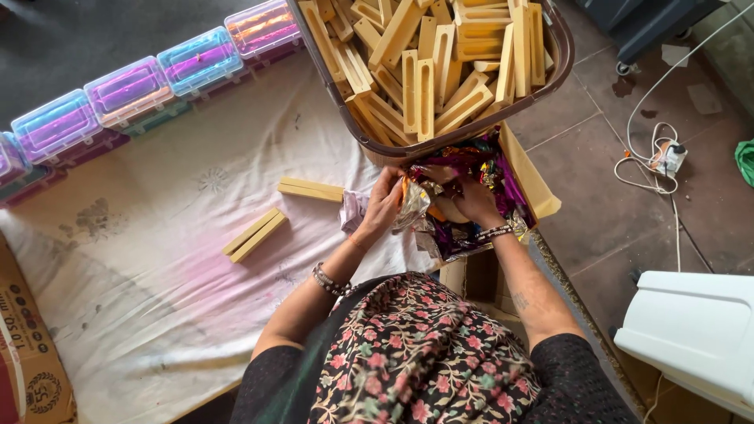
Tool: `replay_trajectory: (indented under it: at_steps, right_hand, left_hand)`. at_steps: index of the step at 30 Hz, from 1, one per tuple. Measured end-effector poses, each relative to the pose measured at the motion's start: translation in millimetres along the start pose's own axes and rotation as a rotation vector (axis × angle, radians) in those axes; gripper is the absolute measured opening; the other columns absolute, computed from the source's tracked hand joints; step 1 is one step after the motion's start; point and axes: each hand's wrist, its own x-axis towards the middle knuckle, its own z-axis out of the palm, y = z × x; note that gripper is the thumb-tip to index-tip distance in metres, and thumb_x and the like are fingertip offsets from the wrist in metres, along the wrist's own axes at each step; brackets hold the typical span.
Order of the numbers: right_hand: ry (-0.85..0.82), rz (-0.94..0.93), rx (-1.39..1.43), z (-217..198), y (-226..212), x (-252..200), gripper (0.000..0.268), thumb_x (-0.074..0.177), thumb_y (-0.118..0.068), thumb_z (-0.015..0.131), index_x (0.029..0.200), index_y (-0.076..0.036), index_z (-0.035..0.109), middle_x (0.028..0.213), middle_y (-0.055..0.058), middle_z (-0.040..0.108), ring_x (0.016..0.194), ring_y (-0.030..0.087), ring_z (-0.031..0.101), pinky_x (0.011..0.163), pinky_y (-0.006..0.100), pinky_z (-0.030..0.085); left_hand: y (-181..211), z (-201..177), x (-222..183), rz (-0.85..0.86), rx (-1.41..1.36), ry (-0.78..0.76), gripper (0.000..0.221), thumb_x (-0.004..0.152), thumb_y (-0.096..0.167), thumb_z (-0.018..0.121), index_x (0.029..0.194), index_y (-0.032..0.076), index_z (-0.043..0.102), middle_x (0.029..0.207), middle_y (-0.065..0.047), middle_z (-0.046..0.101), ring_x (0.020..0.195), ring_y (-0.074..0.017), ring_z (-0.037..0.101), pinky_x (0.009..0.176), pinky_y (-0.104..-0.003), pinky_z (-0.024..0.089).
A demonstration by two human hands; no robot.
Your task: The person is packaging sandalwood sticks or incense components into paper and foil wraps.
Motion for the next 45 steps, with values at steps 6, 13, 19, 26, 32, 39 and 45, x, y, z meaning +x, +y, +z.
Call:
replay_trajectory:
  at_steps: [6,13,19,26,32,39,45]
  right_hand:
    - [0.164,-0.092,0.069,-11.4,-29.5,-23.6,0.033,0.088,-0.027,0.065,0.116,-0.009,0.071,0.113,0.019,0.072,0.103,0.038,0.069,0.086,0.046,0.056]
    - [0.246,-0.247,0.024,-4.1,-65.0,-43.6,0.032,0.093,-0.031,0.066,0.119,-0.011,0.070,0.118,0.014,0.072,0.101,0.033,0.070,0.083,0.042,0.058]
    - [0.293,-0.360,-0.002,-0.7,-70.9,-44.7,0.034,0.096,-0.033,0.069,0.120,-0.009,0.069,0.116,0.014,0.072,0.100,0.035,0.068,0.084,0.044,0.056]
    - [0.442,-0.396,0.061,-12.7,-104.2,-48.5,0.017,0.098,-0.022,0.068,0.107,-0.009,0.072,0.106,0.011,0.073,0.100,0.033,0.068,0.088,0.043,0.054]
    - [0.412,-0.538,0.155,-0.4,-147.1,-63.9,0.015,0.097,-0.015,0.066,0.108,-0.007,0.070,0.107,0.011,0.073,0.096,0.030,0.070,0.086,0.040,0.056]
    - [0.074,-0.422,-0.177,74.1,-146.7,-72.9,0.014,0.094,-0.010,0.064,0.105,-0.005,0.071,0.096,0.012,0.073,0.079,0.027,0.072,0.067,0.037,0.058]
    - [0.121,-0.244,-0.841,97.7,-133.0,-54.8,0.012,0.085,-0.012,0.065,0.092,-0.012,0.074,0.098,0.008,0.072,0.080,0.023,0.074,0.068,0.041,0.058]
  left_hand:
    - [-24.3,-52.0,-31.6,0.005,-0.015,0.122,0.008,0.109,0.009,0.051,0.116,0.008,0.054,0.097,0.003,0.056,0.081,-0.0030,0.049,0.069,-0.019,0.043]
    - [-16.9,-79.1,-59.2,-0.046,-0.111,0.310,0.009,0.104,0.009,0.052,0.111,0.007,0.057,0.100,-0.001,0.063,0.083,-0.0053,0.057,0.072,-0.021,0.049]
    - [-22.8,-114.8,-76.2,0.000,-0.211,0.399,0.008,0.104,0.008,0.053,0.110,0.006,0.058,0.099,-0.001,0.063,0.085,-0.0063,0.059,0.074,-0.022,0.052]
    - [14.7,-146.4,-99.5,0.136,-0.377,0.527,0.007,0.104,0.009,0.056,0.110,0.008,0.061,0.092,0.001,0.063,0.079,-0.0063,0.060,0.070,-0.022,0.051]
    - [43.6,-163.1,-116.5,0.209,-0.308,0.558,0.006,0.108,0.008,0.058,0.112,0.008,0.061,0.098,0.001,0.064,0.084,-0.0048,0.061,0.073,-0.022,0.051]
    - [74.9,-186.4,-143.3,0.245,0.016,0.507,0.007,0.103,0.007,0.055,0.109,0.009,0.058,0.093,-0.002,0.070,0.080,-0.0094,0.069,0.070,-0.027,0.060]
    - [98.8,-208.5,-186.5,0.253,0.799,0.570,0.013,0.096,0.004,0.064,0.108,0.008,0.066,0.090,-0.004,0.076,0.076,-0.0130,0.072,0.067,-0.028,0.060]
